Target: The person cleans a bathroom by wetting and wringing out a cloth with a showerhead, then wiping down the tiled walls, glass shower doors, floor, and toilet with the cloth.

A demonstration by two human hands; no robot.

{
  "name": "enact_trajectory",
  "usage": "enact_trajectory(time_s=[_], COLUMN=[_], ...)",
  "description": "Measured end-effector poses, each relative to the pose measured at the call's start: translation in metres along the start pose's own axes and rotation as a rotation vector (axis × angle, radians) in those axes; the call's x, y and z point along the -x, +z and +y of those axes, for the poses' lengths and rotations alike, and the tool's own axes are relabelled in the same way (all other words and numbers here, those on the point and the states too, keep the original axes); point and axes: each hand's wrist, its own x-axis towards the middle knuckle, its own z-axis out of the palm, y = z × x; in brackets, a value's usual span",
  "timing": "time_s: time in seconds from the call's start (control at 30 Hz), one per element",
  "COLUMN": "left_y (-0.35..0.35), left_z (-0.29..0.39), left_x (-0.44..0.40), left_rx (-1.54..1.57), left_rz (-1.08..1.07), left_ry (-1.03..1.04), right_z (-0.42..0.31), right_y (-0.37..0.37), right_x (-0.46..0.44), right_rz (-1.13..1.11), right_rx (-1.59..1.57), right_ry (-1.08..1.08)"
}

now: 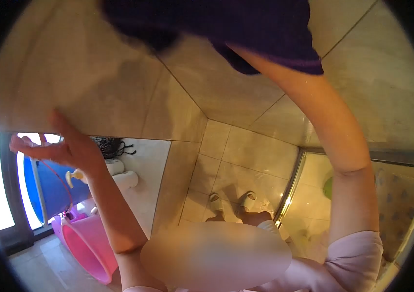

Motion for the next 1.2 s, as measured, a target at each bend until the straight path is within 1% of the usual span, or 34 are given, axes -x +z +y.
enact_trajectory(time_s=[0.07,0.1,0.17,0.27,0.3,0.37,0.47,0.5,0.53,0.57,0.63,0.67,0.73,0.8,0.83,0.9,0.93,0.97,1.03,1.1,1.17,1.2], left_y=[0.008,0.011,0.018,0.033,0.037,0.043,0.048,0.050,0.050,0.049,0.049,0.050,0.053,0.052,0.053,0.052,0.053,0.054,0.053,0.054,0.058,0.059], left_z=[-0.007,-0.009,-0.021,-0.031,-0.037,-0.054,-0.084,-0.090,-0.095,-0.099,-0.099,-0.098,-0.096,-0.095,-0.095,-0.095,-0.095,-0.095,-0.101,-0.096,-0.111,-0.119], left_x=[0.074,0.116,0.202,0.297,0.315,0.339,0.354,0.357,0.359,0.361,0.362,0.361,0.360,0.359,0.359,0.359,0.360,0.360,0.360,0.360,0.362,0.364], left_rx=[-0.146,-0.069,-0.065,-0.261,-0.252,-0.231,-0.495,-0.481,-0.470,-0.467,-0.467,-0.463,-0.429,-0.384,-0.356,-0.320,-0.312,-0.303,-0.343,-0.345,-0.298,-0.273], left_rz=[0.012,-0.053,-0.223,-0.535,-0.583,-0.671,-0.655,-0.646,-0.636,-0.624,-0.610,-0.602,-0.569,-0.547,-0.543,-0.538,-0.529,-0.522,-0.529,-0.536,-0.488,-0.464], left_ry=[-0.123,-0.248,-0.330,-0.282,-0.254,-0.199,0.020,0.025,0.031,0.037,0.056,0.070,0.092,0.098,0.099,0.116,0.131,0.150,0.126,0.096,0.163,0.197], right_z=[0.014,0.021,0.038,0.060,0.067,0.075,0.083,0.084,0.095,0.124,0.146,0.140,0.118,0.103,0.107,0.094,0.090,0.087,0.080,0.077,0.085,0.092], right_y=[0.045,0.071,0.122,0.184,0.200,0.222,0.237,0.239,0.246,0.293,0.309,0.287,0.248,0.211,0.195,0.140,0.101,0.065,-0.011,-0.065,-0.086,-0.080], right_x=[0.024,0.046,0.111,0.215,0.248,0.302,0.377,0.404,0.442,0.510,0.578,0.582,0.569,0.546,0.531,0.482,0.453,0.433,0.392,0.371,0.368,0.375], right_rz=[0.025,0.023,-0.054,-0.198,-0.244,-0.332,-0.448,-0.484,-0.567,-0.472,-0.484,-0.586,-0.570,-0.504,-0.445,-0.342,-0.327,-0.292,-0.233,-0.117,0.037,0.105], right_rx=[-0.013,-0.039,-0.157,-0.415,-0.517,-0.747,-1.082,-1.145,-1.098,-0.929,-0.873,-0.978,-0.650,-0.628,-0.767,-1.001,-0.987,-0.933,-0.377,0.207,0.581,0.680], right_ry=[-0.010,-0.010,0.062,0.224,0.298,0.451,0.765,0.881,0.969,0.746,0.809,1.103,0.880,0.648,0.521,0.475,0.457,0.446,0.345,0.258,0.210,0.204])
